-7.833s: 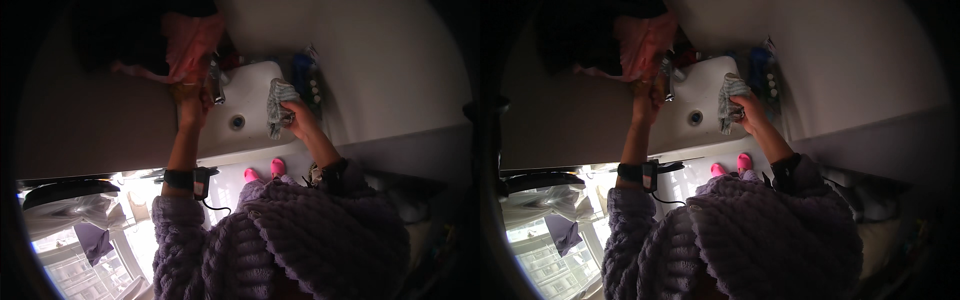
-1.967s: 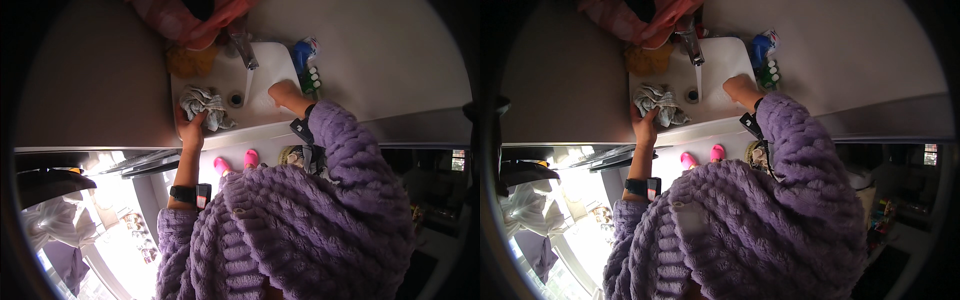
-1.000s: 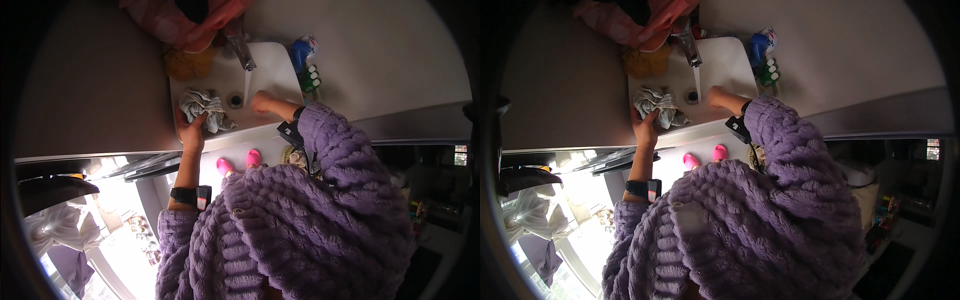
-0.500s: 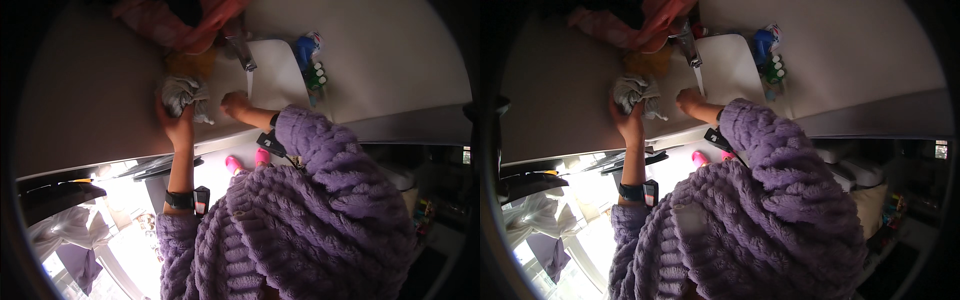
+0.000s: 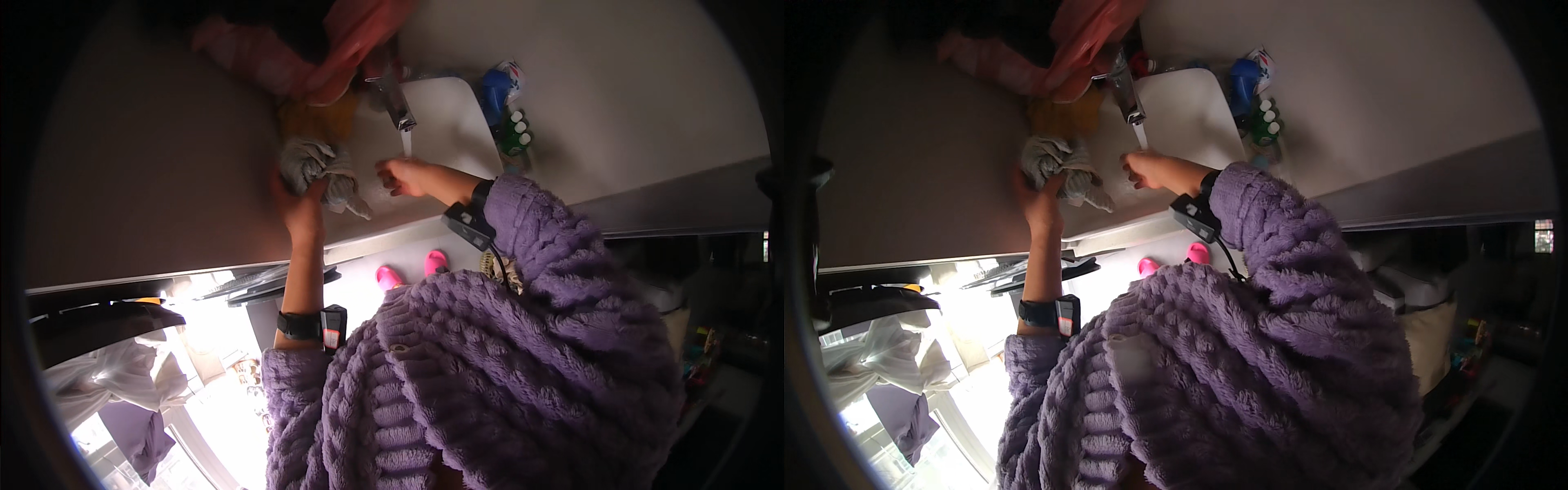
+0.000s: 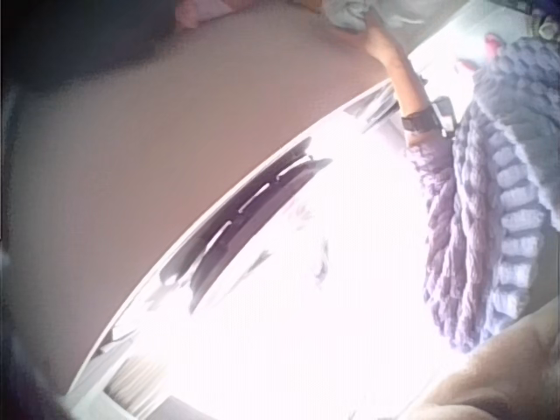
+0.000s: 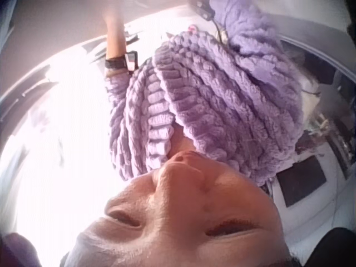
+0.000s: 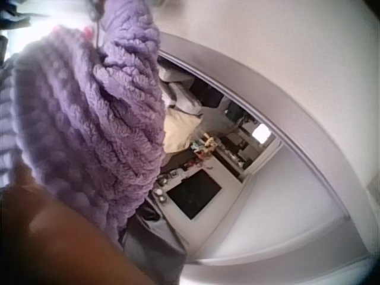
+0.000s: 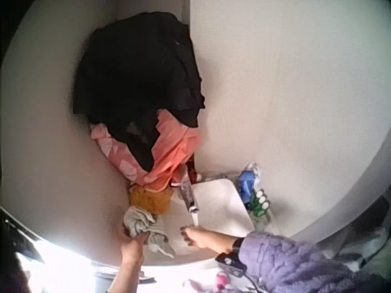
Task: The person wipes a tiled floor with a cloth, then rinses and wrings the cloth at a sink, and resumes wiping the floor. The person handles the cloth and floor directly without additional tools.
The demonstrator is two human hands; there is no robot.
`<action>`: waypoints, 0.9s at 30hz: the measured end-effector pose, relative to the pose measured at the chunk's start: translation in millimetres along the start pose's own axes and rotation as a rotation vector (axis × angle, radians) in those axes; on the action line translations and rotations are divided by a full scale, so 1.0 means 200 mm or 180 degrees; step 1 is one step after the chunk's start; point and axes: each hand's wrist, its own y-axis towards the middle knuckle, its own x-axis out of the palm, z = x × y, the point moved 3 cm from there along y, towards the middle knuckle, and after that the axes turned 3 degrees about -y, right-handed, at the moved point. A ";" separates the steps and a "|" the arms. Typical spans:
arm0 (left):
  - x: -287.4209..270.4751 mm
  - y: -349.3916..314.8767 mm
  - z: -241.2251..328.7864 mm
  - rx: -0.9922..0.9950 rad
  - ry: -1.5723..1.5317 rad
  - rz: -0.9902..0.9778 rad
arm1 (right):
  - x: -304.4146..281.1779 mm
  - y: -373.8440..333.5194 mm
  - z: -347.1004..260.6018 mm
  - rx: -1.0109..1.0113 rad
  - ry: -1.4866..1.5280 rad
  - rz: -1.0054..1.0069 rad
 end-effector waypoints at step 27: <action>0.68 0.20 -0.67 -0.0547 0.3765 -0.2697 | -0.05 -0.36 -0.29 -0.1044 0.0585 0.1346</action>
